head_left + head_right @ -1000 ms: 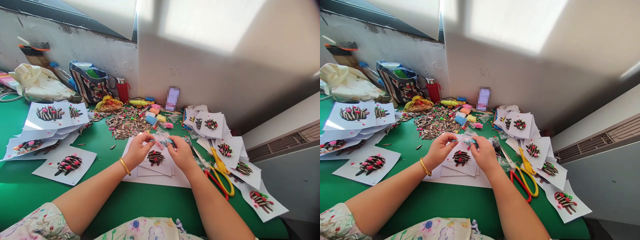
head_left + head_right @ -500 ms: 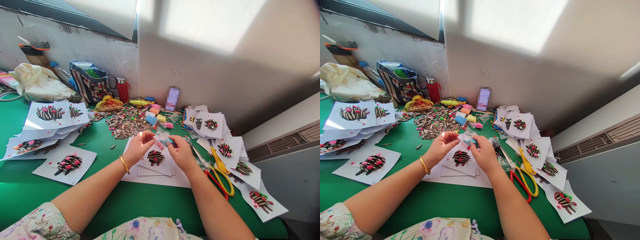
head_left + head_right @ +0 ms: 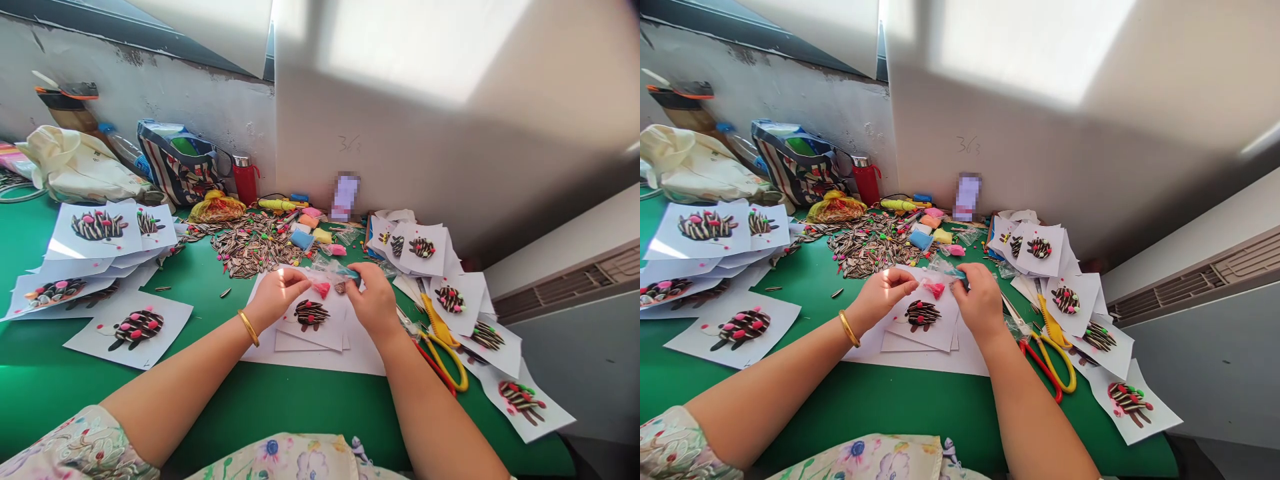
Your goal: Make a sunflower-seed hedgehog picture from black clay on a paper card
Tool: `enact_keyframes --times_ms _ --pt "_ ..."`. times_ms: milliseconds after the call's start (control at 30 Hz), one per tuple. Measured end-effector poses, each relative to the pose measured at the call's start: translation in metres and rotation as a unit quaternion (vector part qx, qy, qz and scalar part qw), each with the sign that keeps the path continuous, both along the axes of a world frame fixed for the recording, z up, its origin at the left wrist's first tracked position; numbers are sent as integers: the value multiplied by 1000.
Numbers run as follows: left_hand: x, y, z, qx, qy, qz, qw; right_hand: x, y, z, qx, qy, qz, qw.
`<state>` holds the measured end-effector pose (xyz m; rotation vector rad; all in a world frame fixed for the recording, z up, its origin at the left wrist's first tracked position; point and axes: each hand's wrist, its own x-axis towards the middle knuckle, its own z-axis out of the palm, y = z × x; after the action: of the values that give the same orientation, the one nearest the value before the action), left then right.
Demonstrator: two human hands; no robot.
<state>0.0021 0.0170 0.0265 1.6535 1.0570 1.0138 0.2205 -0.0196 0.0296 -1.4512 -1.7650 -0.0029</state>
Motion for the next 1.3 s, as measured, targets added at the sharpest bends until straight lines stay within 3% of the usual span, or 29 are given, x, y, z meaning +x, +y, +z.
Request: enact_keyframes --times_ms 233,400,500,633,767,900,1133,1300 --pt "6 -3 7 -142 -156 -25 977 26 17 -19 -103 -97 -99 985" --pt "6 -4 10 -221 -217 -28 951 24 15 -24 -94 -161 -115 976" --pt "5 -4 7 -248 -243 -35 937 17 11 -17 -65 -143 -103 982" --pt "6 -3 0 -274 -274 -60 920 -1 1 -7 -19 -94 -19 995" --pt "5 -4 0 -271 -267 -93 920 -21 -11 -2 27 -61 73 995" --pt "6 -8 2 -249 -229 -96 936 -31 -17 0 45 -49 117 991" --pt "8 -14 5 -160 -115 -102 975 -38 -21 3 45 -22 148 988" --pt "6 -14 7 -103 -78 -112 985 -35 -20 3 47 -3 137 989"
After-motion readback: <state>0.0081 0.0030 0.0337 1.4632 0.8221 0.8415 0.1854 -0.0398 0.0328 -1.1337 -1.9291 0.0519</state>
